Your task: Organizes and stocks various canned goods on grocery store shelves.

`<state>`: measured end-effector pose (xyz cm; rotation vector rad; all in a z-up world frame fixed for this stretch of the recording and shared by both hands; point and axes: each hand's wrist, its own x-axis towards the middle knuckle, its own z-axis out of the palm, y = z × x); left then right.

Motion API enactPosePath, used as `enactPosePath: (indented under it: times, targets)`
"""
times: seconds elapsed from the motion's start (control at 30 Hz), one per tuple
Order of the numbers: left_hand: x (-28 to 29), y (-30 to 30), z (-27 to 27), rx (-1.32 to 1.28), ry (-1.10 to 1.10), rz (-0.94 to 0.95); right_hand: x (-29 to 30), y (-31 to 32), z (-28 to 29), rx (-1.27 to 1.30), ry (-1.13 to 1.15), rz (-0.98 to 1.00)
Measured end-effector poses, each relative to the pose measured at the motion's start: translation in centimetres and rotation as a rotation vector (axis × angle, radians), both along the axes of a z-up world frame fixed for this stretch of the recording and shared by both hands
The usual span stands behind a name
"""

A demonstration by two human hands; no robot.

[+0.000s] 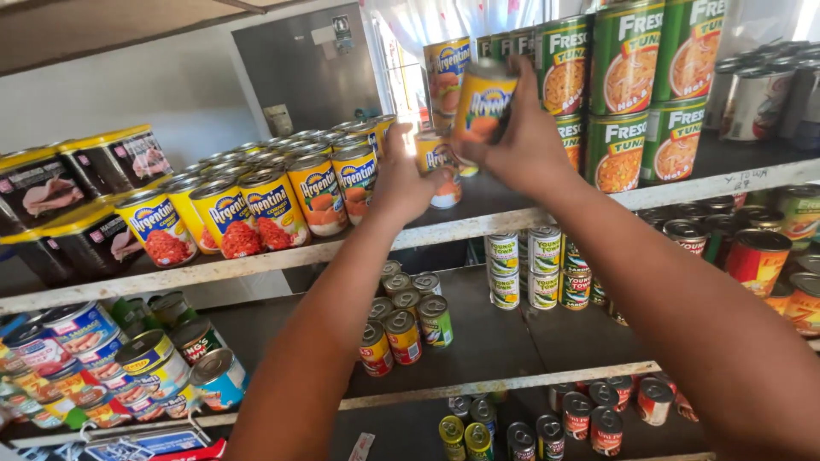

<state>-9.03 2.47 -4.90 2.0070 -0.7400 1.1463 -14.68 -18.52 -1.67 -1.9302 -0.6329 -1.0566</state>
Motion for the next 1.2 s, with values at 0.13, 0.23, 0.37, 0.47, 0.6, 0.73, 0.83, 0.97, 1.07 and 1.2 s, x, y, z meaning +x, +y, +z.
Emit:
enactPosePath:
  times: [0.13, 0.23, 0.37, 0.47, 0.6, 0.73, 0.83, 0.97, 1.07, 1.2]
  targets:
    - [-1.3, -0.5, 0.8, -0.003, 0.384, -0.045, -0.7, 0.2, 2.9, 0.004, -0.101, -0.002]
    - [1.0, -0.6, -0.3, 0.073, 0.219, -0.249, -0.6, 0.7, 4.2, -0.016, 0.072, -0.085]
    - [-1.3, -1.4, 0.5, -0.05, 0.493, -0.378, 1.1, 1.1, 4.0, -0.061, 0.04, -0.125]
    - [-1.2, -1.4, 0.6, -0.027, 0.488, -0.376, 3.2, 0.8, 3.1, -0.052, -0.006, -0.101]
    - [-1.9, -1.4, 1.1, 0.005, 0.514, -0.326, 2.3, 1.6, 3.1, -0.043, 0.107, -0.136]
    - [-0.9, -1.7, 1.2, 0.039, 0.485, -0.237, 3.0, 1.5, 2.2, -0.002, -0.04, 0.005]
    - [-0.4, -2.2, 1.5, 0.088, 0.471, -0.161, 2.7, 2.0, 1.7, 0.013, 0.148, -0.112]
    - [-0.1, -2.8, 1.9, 0.102, 0.513, -0.079, 4.2, 2.3, 1.0, 0.059, 0.104, -0.099]
    - [3.4, -2.6, 0.7, 0.166, 0.399, -0.003, 6.1, 2.5, 0.3, 0.053, 0.108, -0.125]
    - [3.4, -3.1, 1.4, 0.243, 0.417, 0.128, 7.6, 2.8, -0.2, 0.059, 0.057, -0.175]
